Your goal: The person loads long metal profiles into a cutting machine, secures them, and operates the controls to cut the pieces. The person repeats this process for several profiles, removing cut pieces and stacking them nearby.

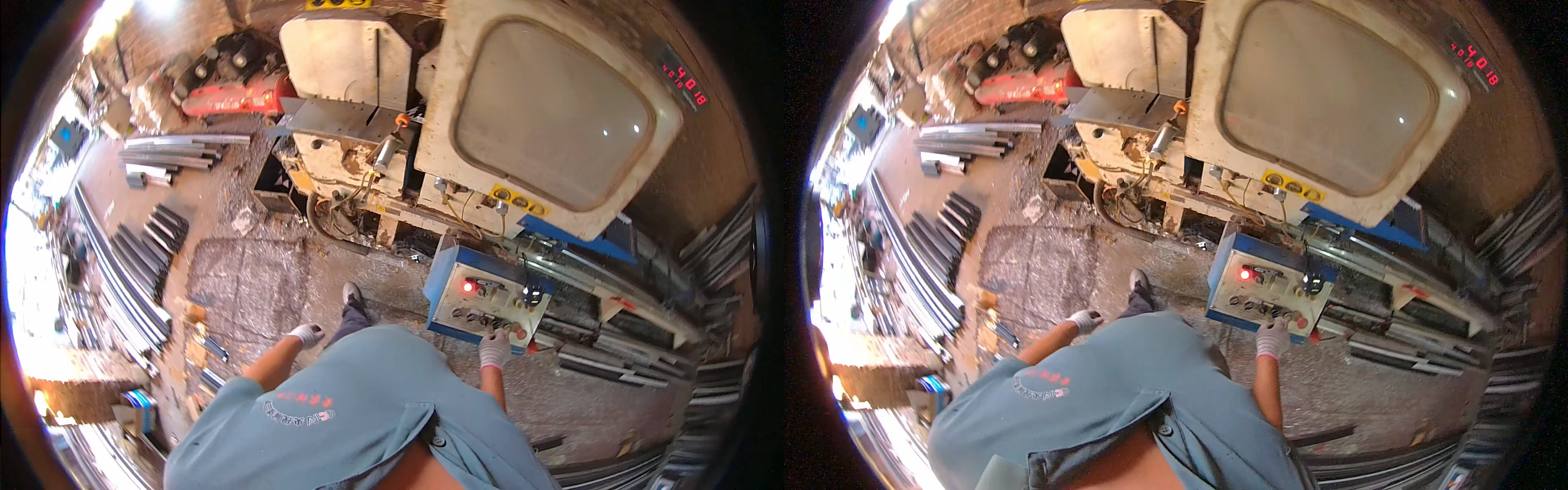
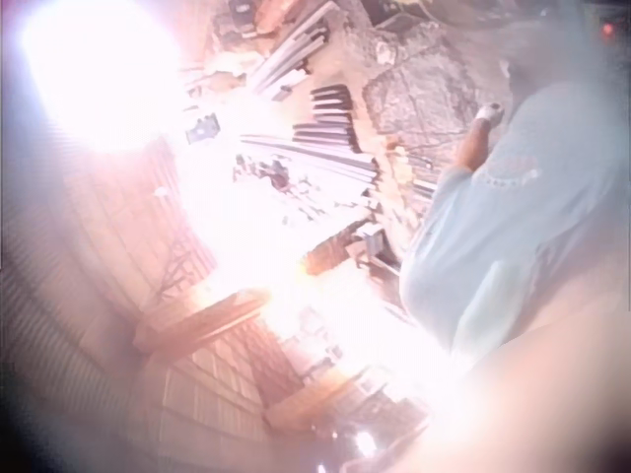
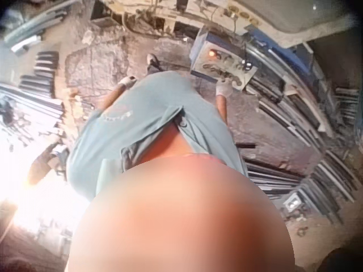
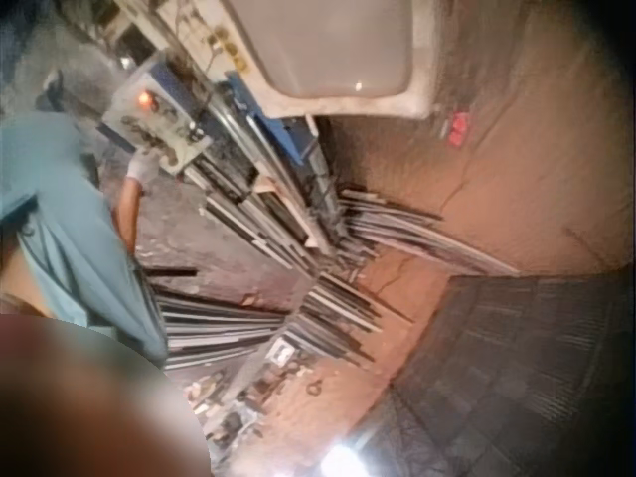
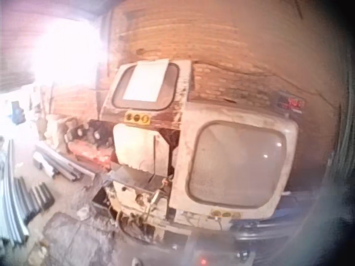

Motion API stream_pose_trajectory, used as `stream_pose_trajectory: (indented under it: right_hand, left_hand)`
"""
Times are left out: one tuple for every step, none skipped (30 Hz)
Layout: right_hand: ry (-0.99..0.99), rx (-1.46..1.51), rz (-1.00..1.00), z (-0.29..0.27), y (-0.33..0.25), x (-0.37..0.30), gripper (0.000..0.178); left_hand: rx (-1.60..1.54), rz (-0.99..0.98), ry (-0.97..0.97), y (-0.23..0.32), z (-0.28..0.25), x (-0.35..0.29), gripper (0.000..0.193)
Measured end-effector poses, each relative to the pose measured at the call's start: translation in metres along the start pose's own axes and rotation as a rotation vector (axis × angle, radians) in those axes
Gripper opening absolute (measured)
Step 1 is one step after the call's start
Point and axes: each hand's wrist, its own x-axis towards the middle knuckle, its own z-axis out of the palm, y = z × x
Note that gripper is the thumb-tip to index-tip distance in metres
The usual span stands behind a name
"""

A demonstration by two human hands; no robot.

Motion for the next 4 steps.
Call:
stream_pose_trajectory:
  right_hand:
    - [-0.062, -0.005, 0.025, -0.002, 0.000, 0.002, 0.025]
    - [-0.122, -0.012, 0.053, -0.003, 0.000, 0.003, 0.026]
    - [-0.170, -0.017, 0.074, -0.006, 0.001, 0.006, 0.027]
    - [-0.258, -0.036, 0.175, -0.007, -0.001, 0.010, 0.031]
  left_hand:
    - [0.044, -0.014, -0.001, 0.001, 0.002, 0.001, 0.045]
    - [0.010, -0.005, 0.007, 0.003, 0.004, 0.002, 0.046]
    - [0.015, -0.010, 0.000, 0.003, 0.005, 0.003, 0.048]
    - [-0.034, 0.001, 0.008, 0.013, 0.020, 0.003, 0.048]
